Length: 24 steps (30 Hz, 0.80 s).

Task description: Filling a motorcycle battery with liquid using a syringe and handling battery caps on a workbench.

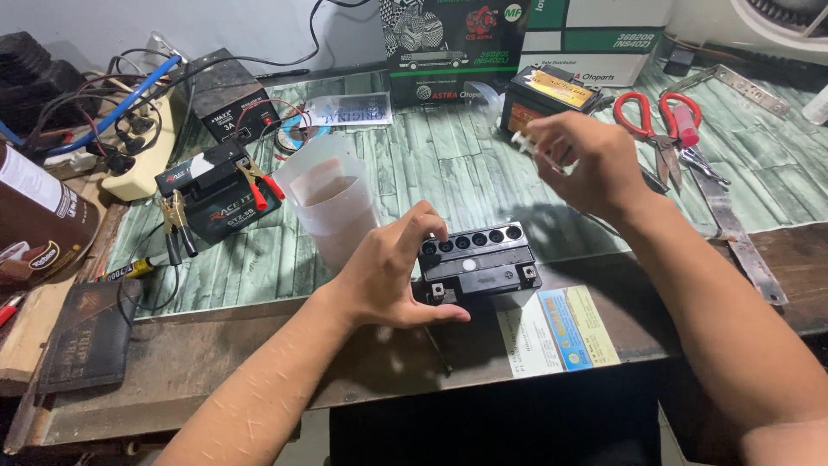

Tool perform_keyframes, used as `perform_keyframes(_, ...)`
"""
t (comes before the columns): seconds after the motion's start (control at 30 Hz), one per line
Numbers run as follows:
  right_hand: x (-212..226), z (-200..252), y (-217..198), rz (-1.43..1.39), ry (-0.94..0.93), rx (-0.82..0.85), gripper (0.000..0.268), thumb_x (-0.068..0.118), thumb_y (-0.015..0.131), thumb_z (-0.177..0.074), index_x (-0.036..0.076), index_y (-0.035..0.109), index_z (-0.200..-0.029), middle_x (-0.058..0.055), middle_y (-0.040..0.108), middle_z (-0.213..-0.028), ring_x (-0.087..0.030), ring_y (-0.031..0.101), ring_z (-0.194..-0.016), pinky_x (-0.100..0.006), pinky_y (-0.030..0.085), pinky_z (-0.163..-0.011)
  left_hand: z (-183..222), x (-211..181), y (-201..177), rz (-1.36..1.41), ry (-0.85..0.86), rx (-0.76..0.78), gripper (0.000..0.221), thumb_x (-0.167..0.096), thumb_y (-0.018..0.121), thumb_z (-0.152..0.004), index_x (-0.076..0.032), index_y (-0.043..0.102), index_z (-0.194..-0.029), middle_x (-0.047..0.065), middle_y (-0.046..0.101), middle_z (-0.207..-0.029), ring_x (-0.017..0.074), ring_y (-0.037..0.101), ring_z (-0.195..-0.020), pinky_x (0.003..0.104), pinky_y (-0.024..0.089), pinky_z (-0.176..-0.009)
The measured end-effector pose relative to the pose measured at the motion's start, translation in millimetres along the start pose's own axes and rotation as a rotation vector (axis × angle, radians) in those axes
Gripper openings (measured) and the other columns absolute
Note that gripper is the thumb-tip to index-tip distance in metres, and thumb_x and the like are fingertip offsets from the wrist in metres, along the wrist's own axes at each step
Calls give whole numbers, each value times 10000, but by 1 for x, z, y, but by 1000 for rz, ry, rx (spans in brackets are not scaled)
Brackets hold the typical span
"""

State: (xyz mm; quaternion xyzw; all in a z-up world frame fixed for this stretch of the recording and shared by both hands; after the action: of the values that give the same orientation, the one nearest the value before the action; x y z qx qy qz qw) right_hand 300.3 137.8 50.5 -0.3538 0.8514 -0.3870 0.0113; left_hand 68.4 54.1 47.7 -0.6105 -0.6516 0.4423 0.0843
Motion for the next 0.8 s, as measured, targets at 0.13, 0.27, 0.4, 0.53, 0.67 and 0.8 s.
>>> perform_keyframes(0.13,31,-9,-44,-660,160,-144,391,-143,600,-1015,-19,512,-1375,-143,591,-983,-234,677,-760,-313,629,-636,1,-9,-6,-16,90,4,765,-631,739,-795,-65,389,-1174,115,558,-1010,209,542,-733,317,469,-595)
perform_keyframes(0.27,38,-5,-52,-917,174,-238,453,31,626,-1063,66,436,-1473,-119,530,-1075,-295,706,-784,-414,683,-652,0,-5,-3,-5,64,16,728,-610,713,-833,-65,381,-1184,113,547,-1038,224,553,-768,342,477,-644)
perform_keyframes(0.4,57,0,-53,-1019,92,-252,455,-17,565,-1074,45,399,-1493,-154,541,-1067,-339,710,-813,-445,695,-668,0,-4,-1,-7,73,24,709,-602,705,-849,-68,383,-1188,116,555,-1048,219,578,-771,331,499,-625)
perform_keyframes(0.53,77,2,-55,-899,-5,-210,488,-3,584,-1088,81,401,-1532,-169,569,-1058,-312,733,-853,-432,723,-720,1,2,-2,81,-3,68,598,-614,506,-959,-87,395,-1218,120,541,-1073,208,463,-657,355,453,-644)
perform_keyframes(0.67,85,4,-53,-850,-43,-184,506,42,591,-1095,97,401,-1561,-148,533,-1070,-324,739,-868,-429,728,-731,2,3,0,107,-21,86,580,-630,393,-990,-93,389,-1210,113,525,-1073,237,490,-734,372,433,-676)
perform_keyframes(0.8,84,5,-47,-862,-18,-149,536,56,604,-1075,85,392,-1566,-151,555,-1066,-331,752,-876,-454,735,-743,0,2,-1,94,-18,79,578,-627,401,-989,-90,389,-1206,109,519,-1055,223,454,-690,367,417,-635)
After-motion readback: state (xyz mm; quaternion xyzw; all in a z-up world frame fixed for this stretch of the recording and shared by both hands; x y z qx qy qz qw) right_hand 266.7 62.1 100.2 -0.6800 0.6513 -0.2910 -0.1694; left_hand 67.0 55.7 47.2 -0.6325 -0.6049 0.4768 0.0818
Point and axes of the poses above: each hand's wrist, its own z-axis away from the middle knuckle, its own y-axis out of the palm, x = y × z, the point moved 10 cm from there along -z, towards the middle knuckle
